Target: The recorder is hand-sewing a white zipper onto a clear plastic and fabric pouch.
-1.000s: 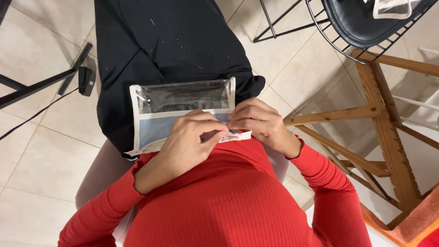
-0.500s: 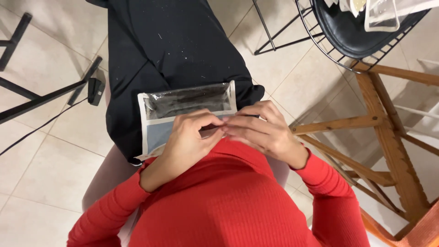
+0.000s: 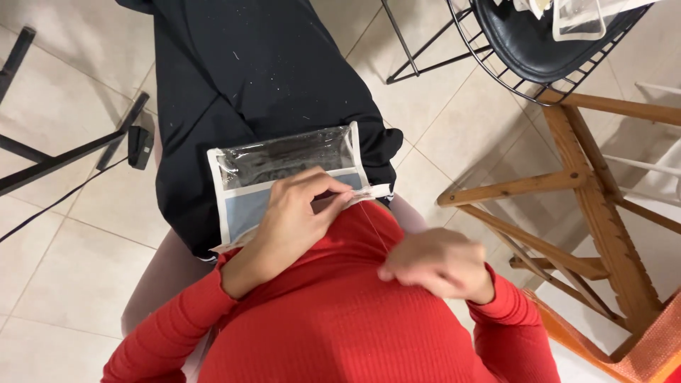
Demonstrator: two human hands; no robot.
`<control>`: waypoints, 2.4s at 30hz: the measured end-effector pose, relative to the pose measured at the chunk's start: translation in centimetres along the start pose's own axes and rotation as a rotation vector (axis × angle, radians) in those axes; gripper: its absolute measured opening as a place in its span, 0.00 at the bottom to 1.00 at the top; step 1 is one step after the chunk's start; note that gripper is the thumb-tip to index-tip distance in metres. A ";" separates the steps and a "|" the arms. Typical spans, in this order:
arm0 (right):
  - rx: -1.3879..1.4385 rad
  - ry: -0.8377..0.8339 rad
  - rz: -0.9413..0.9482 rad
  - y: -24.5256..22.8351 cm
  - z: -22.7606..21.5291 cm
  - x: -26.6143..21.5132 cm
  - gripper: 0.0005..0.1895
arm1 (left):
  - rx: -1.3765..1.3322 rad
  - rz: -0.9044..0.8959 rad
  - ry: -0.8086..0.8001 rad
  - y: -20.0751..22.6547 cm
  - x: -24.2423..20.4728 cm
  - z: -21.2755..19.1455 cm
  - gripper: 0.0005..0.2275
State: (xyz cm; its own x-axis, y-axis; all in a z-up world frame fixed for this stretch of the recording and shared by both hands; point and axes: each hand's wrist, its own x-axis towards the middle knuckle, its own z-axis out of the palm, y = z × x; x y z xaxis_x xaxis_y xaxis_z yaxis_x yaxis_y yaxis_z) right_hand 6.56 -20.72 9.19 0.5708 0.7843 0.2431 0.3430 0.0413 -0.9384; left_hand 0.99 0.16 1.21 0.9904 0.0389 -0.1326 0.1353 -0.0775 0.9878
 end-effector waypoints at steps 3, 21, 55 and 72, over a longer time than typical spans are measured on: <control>-0.013 0.076 0.230 0.5 0.9 1.0 0.04 | 0.050 -0.002 -0.043 -0.5 -0.5 0.0 0.02; 0.395 0.363 0.820 4.2 5.3 -4.0 0.03 | 0.117 0.057 -0.061 -1.8 -1.7 0.0 0.03; -0.146 -0.214 0.571 5.6 -0.4 2.6 0.04 | 0.333 0.475 -0.001 -2.3 -3.0 0.8 0.03; 0.354 0.355 0.689 8.7 -2.4 2.6 0.07 | 0.207 0.324 -0.039 -2.3 -2.7 0.4 0.02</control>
State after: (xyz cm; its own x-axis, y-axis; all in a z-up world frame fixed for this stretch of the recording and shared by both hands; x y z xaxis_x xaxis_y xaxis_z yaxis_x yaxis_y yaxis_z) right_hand 12.86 -19.84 2.21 0.7869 0.4671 -0.4033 -0.3868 -0.1359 -0.9121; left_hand -1.95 -0.20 -0.73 0.9826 -0.0583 0.1764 -0.1857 -0.2792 0.9421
